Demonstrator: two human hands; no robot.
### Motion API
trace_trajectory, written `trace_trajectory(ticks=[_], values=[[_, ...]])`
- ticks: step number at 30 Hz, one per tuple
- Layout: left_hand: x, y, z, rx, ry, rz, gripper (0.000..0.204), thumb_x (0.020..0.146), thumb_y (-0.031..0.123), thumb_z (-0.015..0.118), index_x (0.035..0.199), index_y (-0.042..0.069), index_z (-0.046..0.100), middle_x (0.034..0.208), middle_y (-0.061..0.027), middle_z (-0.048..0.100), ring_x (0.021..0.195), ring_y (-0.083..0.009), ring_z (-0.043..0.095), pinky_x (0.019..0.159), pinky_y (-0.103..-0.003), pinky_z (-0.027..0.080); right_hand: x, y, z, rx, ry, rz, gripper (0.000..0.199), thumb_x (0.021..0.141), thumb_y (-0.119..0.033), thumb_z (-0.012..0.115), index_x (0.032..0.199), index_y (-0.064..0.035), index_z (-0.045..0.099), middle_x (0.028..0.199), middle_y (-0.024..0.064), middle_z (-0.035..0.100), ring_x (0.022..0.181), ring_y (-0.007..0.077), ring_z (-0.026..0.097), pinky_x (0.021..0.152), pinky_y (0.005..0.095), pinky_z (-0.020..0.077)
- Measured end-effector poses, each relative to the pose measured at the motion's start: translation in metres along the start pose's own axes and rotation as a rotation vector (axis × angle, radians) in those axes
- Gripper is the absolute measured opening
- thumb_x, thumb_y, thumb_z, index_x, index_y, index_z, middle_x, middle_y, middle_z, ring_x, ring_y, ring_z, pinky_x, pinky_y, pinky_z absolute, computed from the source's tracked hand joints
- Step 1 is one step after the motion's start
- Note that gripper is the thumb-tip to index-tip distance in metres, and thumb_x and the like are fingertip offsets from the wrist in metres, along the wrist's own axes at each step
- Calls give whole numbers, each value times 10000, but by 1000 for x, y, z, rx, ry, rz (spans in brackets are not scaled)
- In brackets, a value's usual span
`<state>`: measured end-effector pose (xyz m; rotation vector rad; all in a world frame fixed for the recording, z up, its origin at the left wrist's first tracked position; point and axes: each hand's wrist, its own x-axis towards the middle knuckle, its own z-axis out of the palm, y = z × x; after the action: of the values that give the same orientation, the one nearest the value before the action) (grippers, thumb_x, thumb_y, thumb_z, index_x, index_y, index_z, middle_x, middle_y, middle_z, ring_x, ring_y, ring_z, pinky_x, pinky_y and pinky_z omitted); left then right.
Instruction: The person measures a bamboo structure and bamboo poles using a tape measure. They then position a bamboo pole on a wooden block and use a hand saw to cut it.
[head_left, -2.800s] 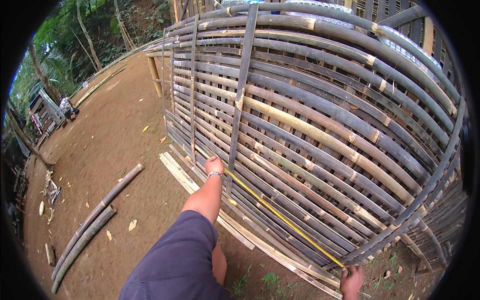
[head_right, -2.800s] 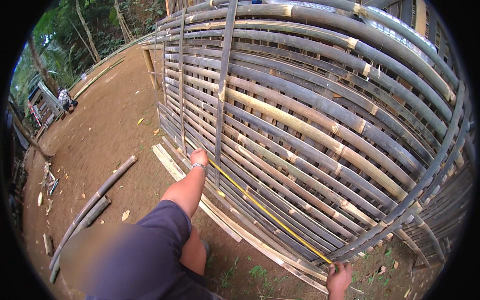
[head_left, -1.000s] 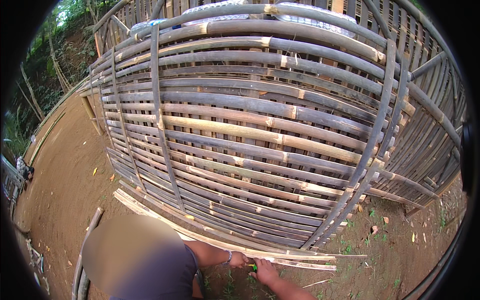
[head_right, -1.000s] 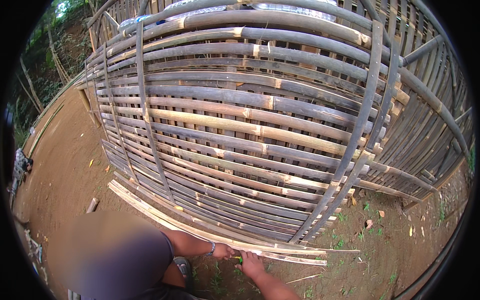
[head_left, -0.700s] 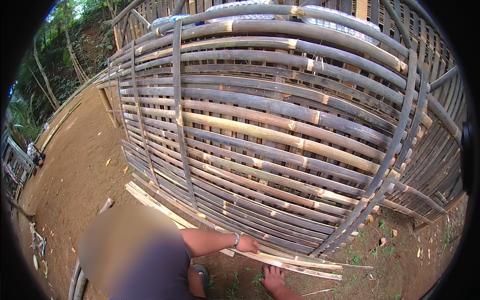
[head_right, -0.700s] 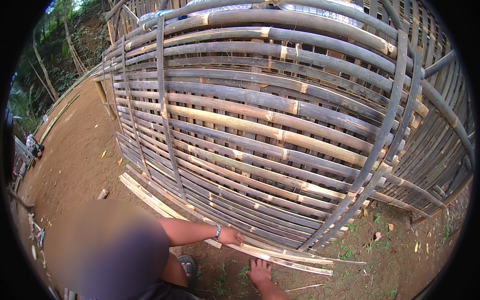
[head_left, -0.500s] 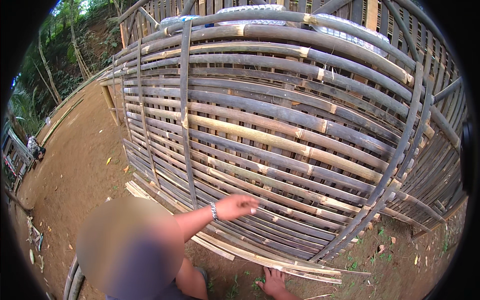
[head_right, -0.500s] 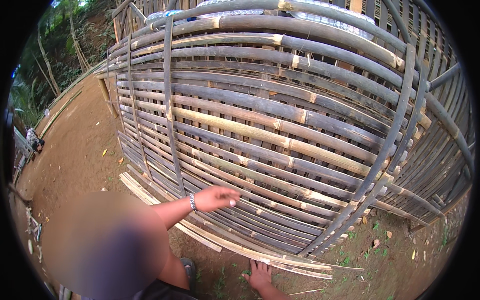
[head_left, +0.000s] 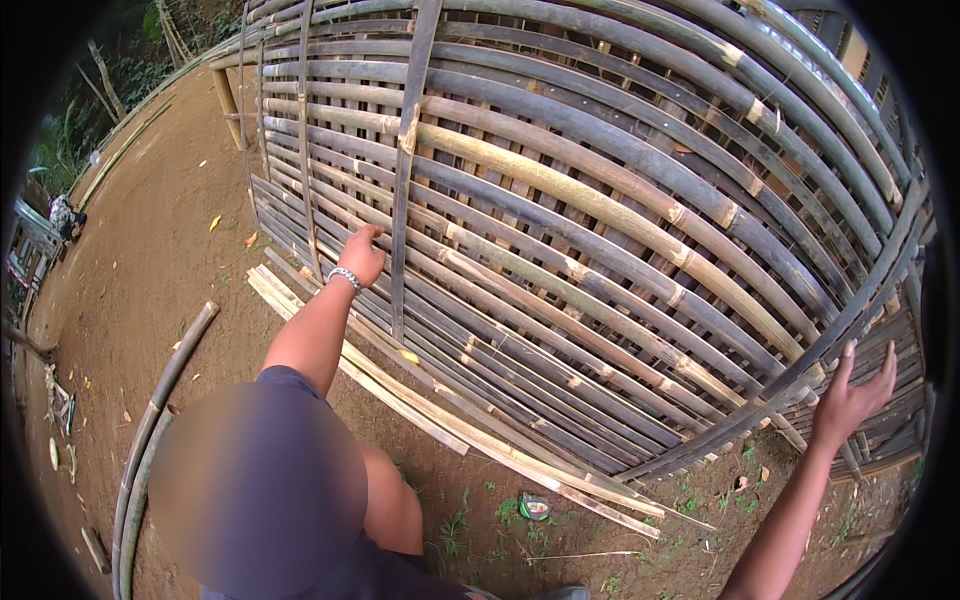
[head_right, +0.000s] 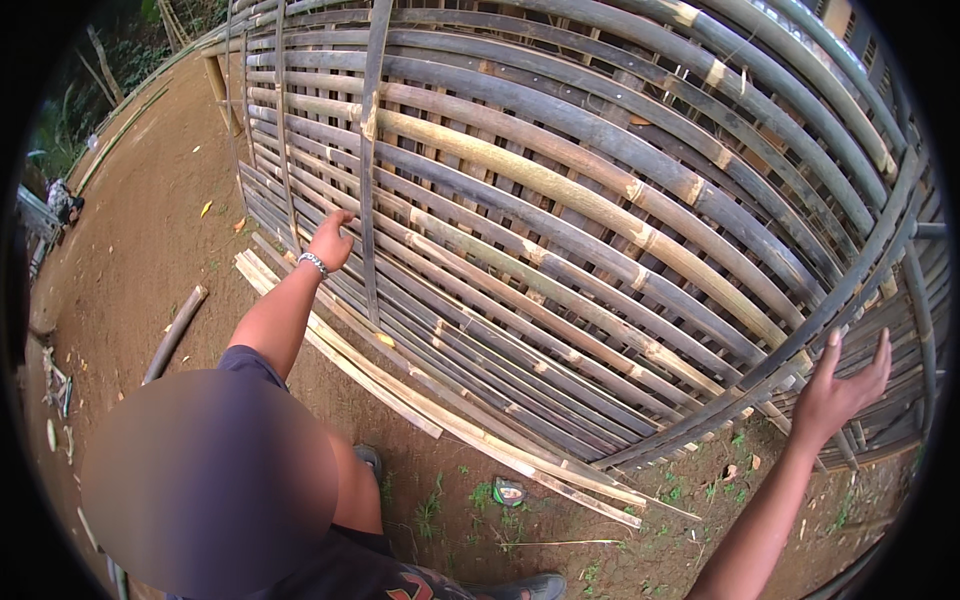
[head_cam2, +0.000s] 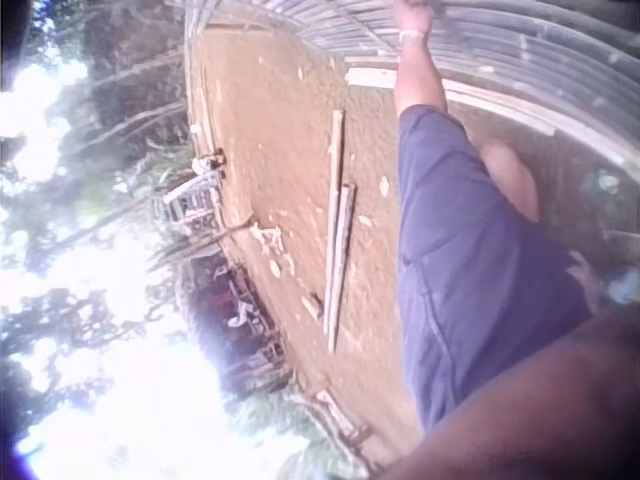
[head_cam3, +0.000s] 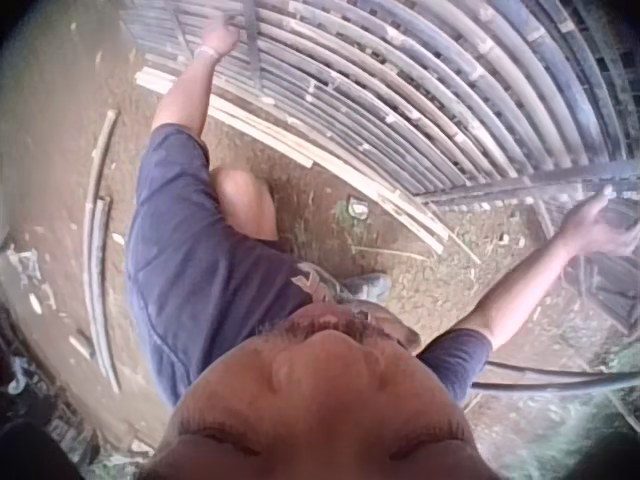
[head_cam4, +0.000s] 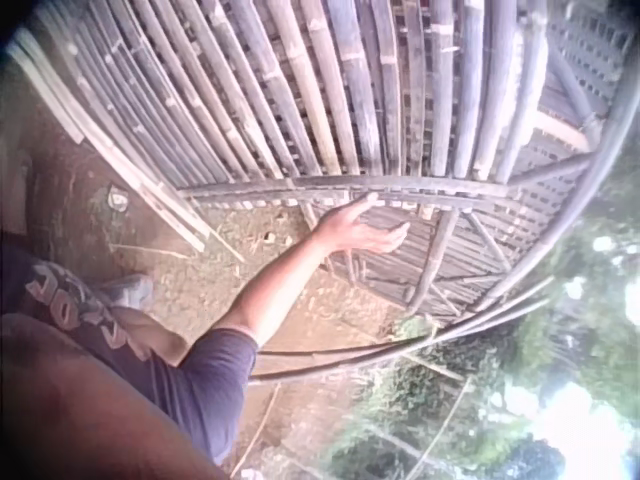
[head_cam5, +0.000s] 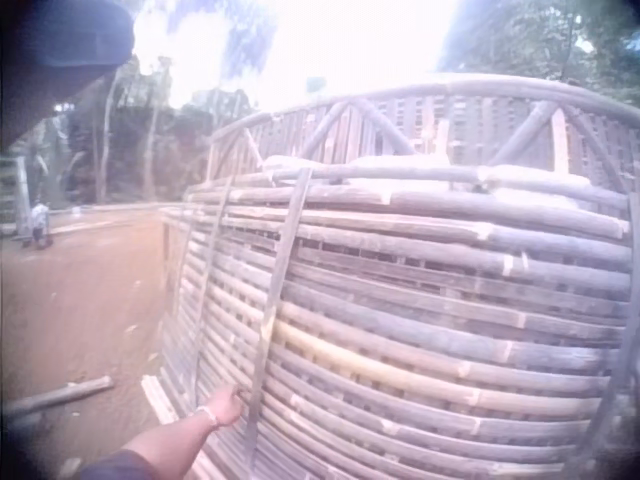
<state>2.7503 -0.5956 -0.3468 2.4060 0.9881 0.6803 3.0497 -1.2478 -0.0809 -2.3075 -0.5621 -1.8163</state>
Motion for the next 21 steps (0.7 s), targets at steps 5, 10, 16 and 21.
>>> trace_trajectory(ticks=[5,10,16,21], values=[[-17,-9,-3,421,-252,101,479,780,53,592,1255,111,592,1290,-127,579,1271,-324,481,1078,-436,400,45,32,52,259,-203,211,726,950,-420,643,1493,-37,350,1371,220,465,1172,290,506,1008,398,406],[1,-13,-2,639,-297,310,456,775,154,699,1219,127,602,1307,-97,542,1262,-300,468,1058,-463,400,64,23,84,283,-309,332,707,973,-446,594,1486,-21,356,1339,217,480,1124,275,537,984,372,422],[33,-11,3,806,-480,361,186,820,163,631,960,119,745,1049,-118,721,1043,-297,665,925,-409,524,71,15,108,177,-159,343,709,986,-520,512,1421,34,425,1403,267,463,1293,401,470,1053,426,370],[41,-13,-1,772,-545,383,215,801,268,709,933,101,739,989,-139,720,961,-314,686,845,-421,561,67,39,117,160,-175,313,692,997,-518,485,1399,44,448,1355,275,517,1279,406,482,1045,424,378]])
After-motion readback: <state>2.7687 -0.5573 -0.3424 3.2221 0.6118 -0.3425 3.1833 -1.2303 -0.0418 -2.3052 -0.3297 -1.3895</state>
